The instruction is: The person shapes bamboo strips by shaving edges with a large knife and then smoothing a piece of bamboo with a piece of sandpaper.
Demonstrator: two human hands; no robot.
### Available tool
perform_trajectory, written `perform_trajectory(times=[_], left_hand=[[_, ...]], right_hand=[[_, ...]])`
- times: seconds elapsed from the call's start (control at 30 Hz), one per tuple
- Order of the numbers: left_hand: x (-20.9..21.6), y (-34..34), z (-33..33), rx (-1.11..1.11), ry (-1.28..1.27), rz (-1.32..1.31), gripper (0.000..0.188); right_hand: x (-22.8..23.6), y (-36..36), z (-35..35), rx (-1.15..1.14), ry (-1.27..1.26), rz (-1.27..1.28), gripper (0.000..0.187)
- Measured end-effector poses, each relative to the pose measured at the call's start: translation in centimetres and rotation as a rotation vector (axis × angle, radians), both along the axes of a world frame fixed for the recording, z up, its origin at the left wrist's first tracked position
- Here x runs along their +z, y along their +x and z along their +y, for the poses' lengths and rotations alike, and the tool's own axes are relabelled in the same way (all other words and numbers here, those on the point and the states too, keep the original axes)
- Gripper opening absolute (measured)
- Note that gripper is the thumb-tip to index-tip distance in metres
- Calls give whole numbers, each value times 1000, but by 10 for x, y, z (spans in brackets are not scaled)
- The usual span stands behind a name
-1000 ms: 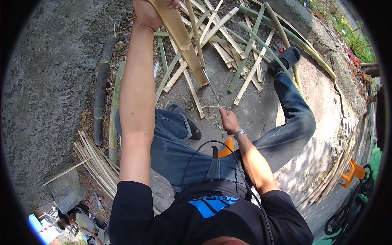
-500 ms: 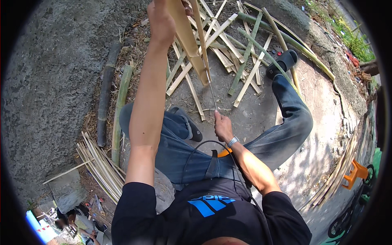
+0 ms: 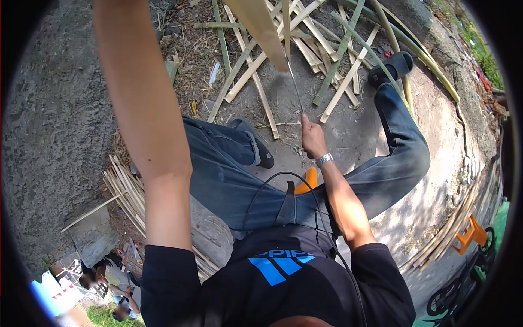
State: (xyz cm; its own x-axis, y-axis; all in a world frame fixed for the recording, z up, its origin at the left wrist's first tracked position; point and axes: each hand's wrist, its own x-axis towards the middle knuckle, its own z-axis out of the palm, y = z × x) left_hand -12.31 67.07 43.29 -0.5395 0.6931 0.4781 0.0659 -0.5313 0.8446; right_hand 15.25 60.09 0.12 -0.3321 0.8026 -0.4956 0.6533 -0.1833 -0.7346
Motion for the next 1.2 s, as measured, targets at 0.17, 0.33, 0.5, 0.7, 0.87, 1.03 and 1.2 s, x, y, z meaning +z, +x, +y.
perform_trajectory(times=[0.17,0.33,0.5,0.7,0.87,1.03,1.2], left_hand=[[-76,-17,14,-174,-81,-303,88],[-86,-77,38,-309,166,-144,94],[-91,-64,53,-569,-1,-286,92],[-94,-40,81,-296,-46,-300,67],[-95,-10,84,-19,23,-425,66],[-114,-22,72,-152,114,-72,71],[-123,-51,53,-21,17,15,60]], right_hand=[[-45,-1,-20,-51,33,-76,84],[-32,-1,7,-77,-305,1,83],[-28,3,14,-99,-411,71,73],[-14,-22,5,-215,-592,218,67],[-7,-76,-42,-438,-750,376,66],[-18,-62,-37,-420,-702,446,63],[-29,-1,9,-138,-94,-58,77]])
